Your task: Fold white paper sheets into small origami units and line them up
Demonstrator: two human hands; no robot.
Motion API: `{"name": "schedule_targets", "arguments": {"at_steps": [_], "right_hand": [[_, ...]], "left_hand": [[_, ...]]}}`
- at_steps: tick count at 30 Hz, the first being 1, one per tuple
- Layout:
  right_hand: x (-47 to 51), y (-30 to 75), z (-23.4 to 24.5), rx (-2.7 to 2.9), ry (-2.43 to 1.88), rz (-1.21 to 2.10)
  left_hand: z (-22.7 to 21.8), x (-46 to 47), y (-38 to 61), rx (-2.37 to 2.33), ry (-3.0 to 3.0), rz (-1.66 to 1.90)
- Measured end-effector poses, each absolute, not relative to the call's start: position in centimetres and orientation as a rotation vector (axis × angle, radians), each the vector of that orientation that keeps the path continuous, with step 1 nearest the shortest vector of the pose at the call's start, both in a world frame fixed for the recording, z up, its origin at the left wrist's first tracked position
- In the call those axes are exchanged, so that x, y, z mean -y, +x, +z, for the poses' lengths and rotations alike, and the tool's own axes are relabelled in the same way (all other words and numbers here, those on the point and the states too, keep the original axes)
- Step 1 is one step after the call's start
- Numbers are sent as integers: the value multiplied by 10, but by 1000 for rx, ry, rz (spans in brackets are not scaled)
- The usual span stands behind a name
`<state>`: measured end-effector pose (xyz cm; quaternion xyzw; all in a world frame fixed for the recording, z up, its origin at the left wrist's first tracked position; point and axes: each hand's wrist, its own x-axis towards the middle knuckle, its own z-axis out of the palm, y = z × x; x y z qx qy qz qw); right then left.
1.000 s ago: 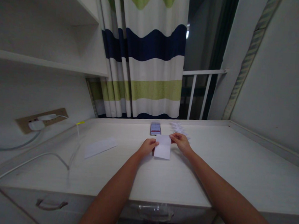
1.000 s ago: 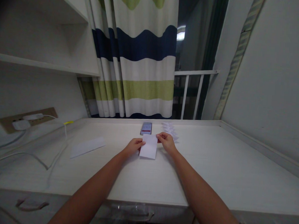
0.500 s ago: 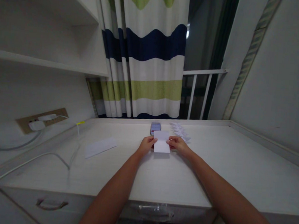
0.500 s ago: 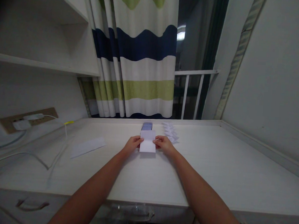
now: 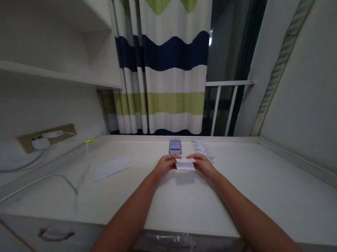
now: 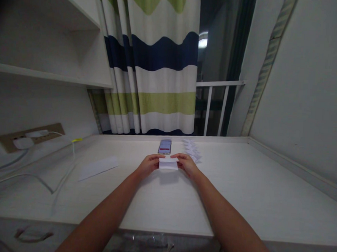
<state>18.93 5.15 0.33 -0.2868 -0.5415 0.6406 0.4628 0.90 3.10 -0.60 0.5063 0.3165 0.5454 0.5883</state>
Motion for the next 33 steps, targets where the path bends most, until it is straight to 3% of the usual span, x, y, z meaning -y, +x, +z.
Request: {"name": "schedule_targets", "arguments": {"at_steps": [22,33], "right_hand": [[-55,178,-5,1665,-669,1229],[-57,179,2,1529,-818,1155]], "left_hand": [[-7,-33,14,-1046,1432,1248],[-5,-34,14,-1010,1137,1406]]}}
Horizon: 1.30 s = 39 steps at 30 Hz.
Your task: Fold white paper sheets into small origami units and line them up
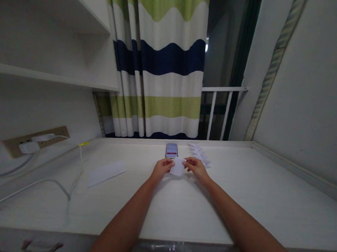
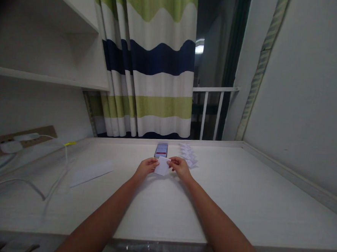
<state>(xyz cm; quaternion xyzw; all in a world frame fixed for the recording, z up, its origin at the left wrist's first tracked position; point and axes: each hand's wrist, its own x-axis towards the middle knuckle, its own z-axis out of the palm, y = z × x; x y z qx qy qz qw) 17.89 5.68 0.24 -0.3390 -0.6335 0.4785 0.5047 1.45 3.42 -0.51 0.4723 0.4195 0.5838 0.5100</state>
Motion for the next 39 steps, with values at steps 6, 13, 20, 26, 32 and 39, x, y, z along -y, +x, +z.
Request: {"name": "schedule_targets", "arguments": {"at_steps": [6,13,20,26,32,39], "right_hand": [[-56,178,2,1530,-797,1122],[-56,177,-1,1542,-785,1127],[-52,174,1,1535,-787,1136],[-51,174,3,1541,-789,1119],[-52,173,2,1507,-775,1142],[-53,175,3,1549,-849,1065]], "left_hand": [[-4,-32,15,-977,1206,1379],[-1,-29,18,-950,1280,1360],[1,-28,19,-975,1305,1419],[1,-28,19,-989,1291,1430],[1,-27,20,-963,1302,1409],[-2,-28,20,-946,1338,1359]]}}
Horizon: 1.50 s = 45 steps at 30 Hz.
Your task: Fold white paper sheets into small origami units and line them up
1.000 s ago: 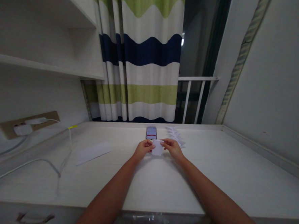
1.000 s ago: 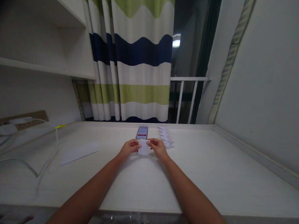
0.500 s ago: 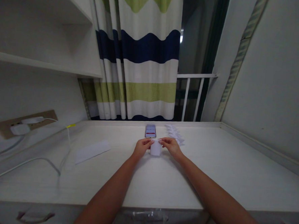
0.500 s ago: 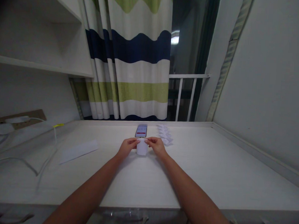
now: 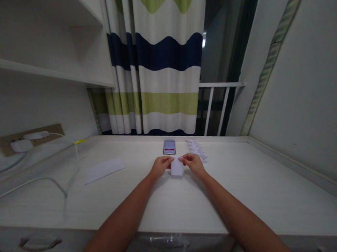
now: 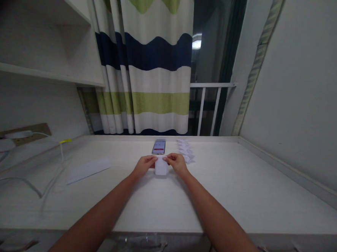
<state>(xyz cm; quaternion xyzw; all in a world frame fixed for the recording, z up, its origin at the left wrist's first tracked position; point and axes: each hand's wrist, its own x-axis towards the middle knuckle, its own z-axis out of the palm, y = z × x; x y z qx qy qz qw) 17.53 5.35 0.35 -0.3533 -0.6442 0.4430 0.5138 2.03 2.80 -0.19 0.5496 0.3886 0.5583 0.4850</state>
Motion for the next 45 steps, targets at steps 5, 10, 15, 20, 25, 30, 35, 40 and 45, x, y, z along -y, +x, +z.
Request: {"name": "schedule_targets", "arguments": {"at_steps": [5,10,15,20,25,30,35,40,45], "right_hand": [[-53,178,5,1611,-865,1017],[-51,180,8,1673,-876,981],[-51,180,6,1673,-830,1002],[-53,178,2,1647,-769,1026],[-51,175,4,1620,-735,1061],[-50,174,6,1611,-721,1083],[-53,178,5,1582,-721,1078],[-54,179,4,1595,-731,1053],[-56,179,2,1583,-745,1042]], "left_hand": [[-1,-27,20,-949,1347,1355],[0,-25,21,-950,1350,1345],[2,-24,21,-958,1347,1349],[1,-25,21,-973,1336,1380],[2,-23,22,-954,1333,1413],[2,-21,23,-954,1325,1434],[0,-23,23,-1005,1369,1339],[-1,-25,22,-1057,1497,1373],[-2,-25,23,-1062,1538,1378]]}}
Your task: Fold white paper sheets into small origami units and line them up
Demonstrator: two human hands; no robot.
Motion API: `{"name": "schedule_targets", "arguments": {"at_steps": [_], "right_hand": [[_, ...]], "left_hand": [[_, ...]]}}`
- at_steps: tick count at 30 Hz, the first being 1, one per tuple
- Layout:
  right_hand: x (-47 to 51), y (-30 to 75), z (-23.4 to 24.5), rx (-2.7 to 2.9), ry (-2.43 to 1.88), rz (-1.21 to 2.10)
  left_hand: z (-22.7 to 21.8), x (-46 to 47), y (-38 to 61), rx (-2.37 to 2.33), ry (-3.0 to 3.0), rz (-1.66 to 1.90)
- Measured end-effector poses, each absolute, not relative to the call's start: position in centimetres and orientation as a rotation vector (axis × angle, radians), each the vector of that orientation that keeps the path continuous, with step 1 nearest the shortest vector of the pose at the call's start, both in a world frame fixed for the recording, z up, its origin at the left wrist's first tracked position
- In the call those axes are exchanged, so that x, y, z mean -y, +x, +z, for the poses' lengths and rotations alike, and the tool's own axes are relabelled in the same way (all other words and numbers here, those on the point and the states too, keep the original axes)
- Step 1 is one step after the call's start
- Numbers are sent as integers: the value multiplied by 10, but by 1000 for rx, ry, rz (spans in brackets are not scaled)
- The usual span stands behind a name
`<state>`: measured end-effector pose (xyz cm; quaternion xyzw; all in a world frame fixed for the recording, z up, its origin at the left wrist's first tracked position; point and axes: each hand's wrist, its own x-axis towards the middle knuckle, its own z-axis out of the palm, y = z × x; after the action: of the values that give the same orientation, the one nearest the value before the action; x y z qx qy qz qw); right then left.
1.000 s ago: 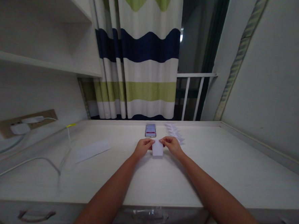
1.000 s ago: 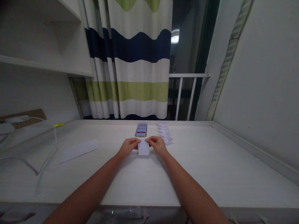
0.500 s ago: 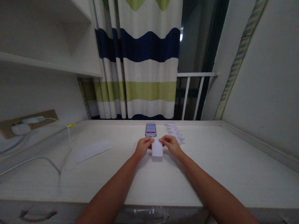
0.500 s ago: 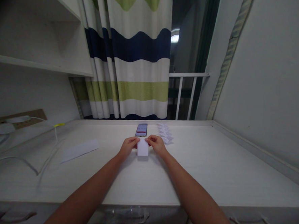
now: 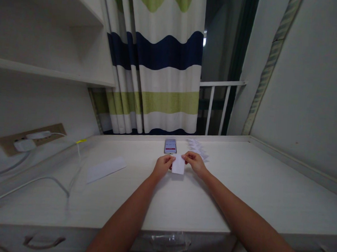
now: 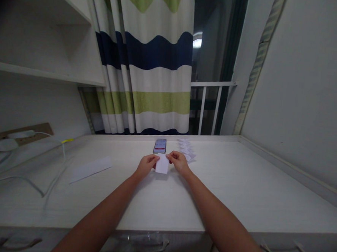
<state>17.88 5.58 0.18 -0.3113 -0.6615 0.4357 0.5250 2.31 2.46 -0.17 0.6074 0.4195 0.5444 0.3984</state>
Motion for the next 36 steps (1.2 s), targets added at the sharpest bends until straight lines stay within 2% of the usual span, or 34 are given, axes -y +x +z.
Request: {"name": "schedule_targets", "arguments": {"at_steps": [5,12,16,21,36], "right_hand": [[-59,179,-1,1560,-763,1037],[-56,176,1,1567,-758,1036],[-55,177,2,1513,-771,1046],[-58,181,2,1456,-781,1029],[-61,182,-1,1489,-807,1024]], "left_hand": [[-5,-26,22,-1095,1620,1300],[-6,-27,21,-1219,1731,1410],[-5,-25,23,-1147,1685,1412],[-7,-27,23,-1068,1693,1249],[-5,-26,23,-1112,1682,1243]]}}
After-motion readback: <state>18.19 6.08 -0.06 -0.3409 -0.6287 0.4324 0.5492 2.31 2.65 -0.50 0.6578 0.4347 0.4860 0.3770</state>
